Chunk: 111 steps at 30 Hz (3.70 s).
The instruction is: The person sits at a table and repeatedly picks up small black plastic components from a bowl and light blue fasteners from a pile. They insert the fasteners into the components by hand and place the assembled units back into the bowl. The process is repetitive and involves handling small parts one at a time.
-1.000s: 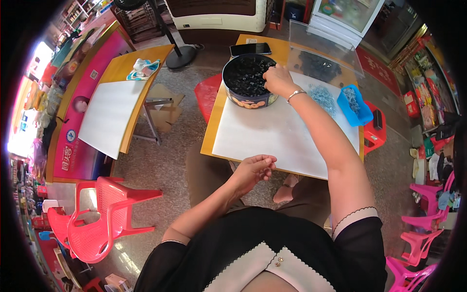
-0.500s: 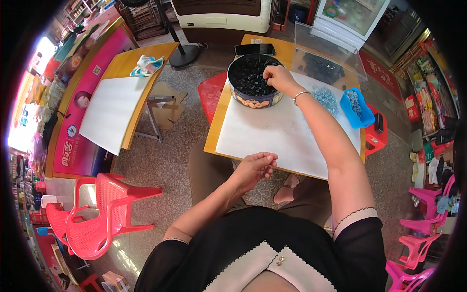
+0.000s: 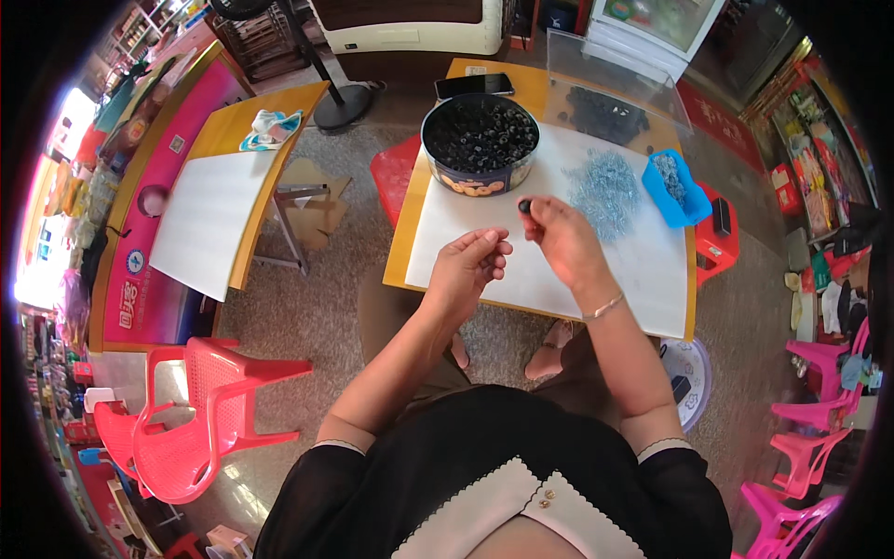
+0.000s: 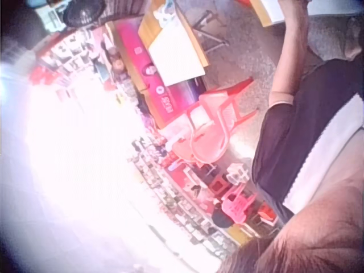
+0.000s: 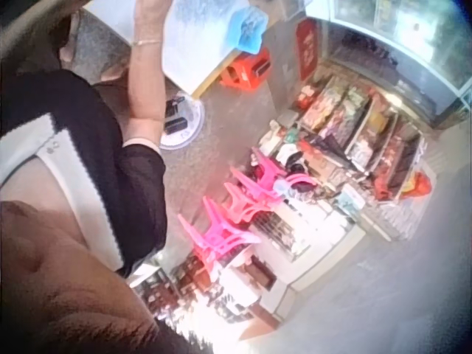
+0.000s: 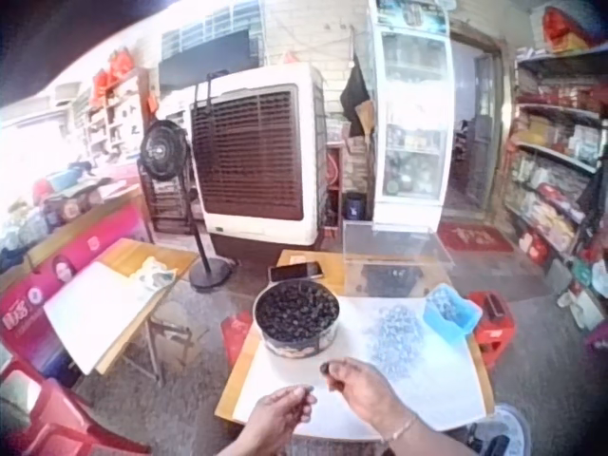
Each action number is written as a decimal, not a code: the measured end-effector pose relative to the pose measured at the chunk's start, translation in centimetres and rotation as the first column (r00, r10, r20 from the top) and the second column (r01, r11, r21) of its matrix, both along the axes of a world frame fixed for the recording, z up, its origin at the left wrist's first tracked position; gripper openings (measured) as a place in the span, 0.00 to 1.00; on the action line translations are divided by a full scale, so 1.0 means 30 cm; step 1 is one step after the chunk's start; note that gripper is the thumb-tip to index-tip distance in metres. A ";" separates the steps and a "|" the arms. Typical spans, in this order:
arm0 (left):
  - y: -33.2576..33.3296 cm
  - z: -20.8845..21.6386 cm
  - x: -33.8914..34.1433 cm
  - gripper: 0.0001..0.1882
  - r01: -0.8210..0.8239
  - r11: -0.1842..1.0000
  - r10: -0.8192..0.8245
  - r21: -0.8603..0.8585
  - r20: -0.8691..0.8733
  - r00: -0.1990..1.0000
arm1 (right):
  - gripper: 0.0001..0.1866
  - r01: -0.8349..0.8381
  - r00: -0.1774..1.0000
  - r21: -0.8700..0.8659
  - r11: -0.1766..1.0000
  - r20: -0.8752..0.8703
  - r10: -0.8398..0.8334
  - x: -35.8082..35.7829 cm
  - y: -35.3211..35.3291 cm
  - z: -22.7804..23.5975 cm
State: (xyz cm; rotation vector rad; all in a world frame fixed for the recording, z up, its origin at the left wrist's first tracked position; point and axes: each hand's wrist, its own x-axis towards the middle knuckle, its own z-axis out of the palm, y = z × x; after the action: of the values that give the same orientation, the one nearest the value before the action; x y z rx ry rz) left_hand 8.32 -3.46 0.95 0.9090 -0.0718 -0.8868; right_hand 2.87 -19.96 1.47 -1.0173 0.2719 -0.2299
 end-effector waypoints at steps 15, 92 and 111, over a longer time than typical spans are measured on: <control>-0.009 -0.065 -0.101 0.12 0.225 0.972 -0.230 -0.064 -0.086 0.969 | 0.09 0.189 0.982 -0.480 0.857 0.080 -0.172 -0.254 0.123 -0.040; 0.002 -0.122 -0.165 0.16 0.259 0.963 -0.249 -0.075 0.123 0.961 | 0.15 0.259 0.965 -0.704 0.661 0.169 -0.199 -0.367 0.133 -0.049; 0.022 -0.168 -0.150 0.11 0.177 0.984 -0.179 -0.027 -0.109 0.978 | 0.08 0.207 0.936 -0.874 0.440 0.045 -0.350 -0.295 0.045 -0.114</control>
State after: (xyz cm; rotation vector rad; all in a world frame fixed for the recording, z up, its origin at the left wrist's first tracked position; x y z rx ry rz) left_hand 3.81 -2.80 -4.10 0.8450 -0.0654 -1.1007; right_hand -5.98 -18.62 -1.94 -2.0417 0.4819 -0.6524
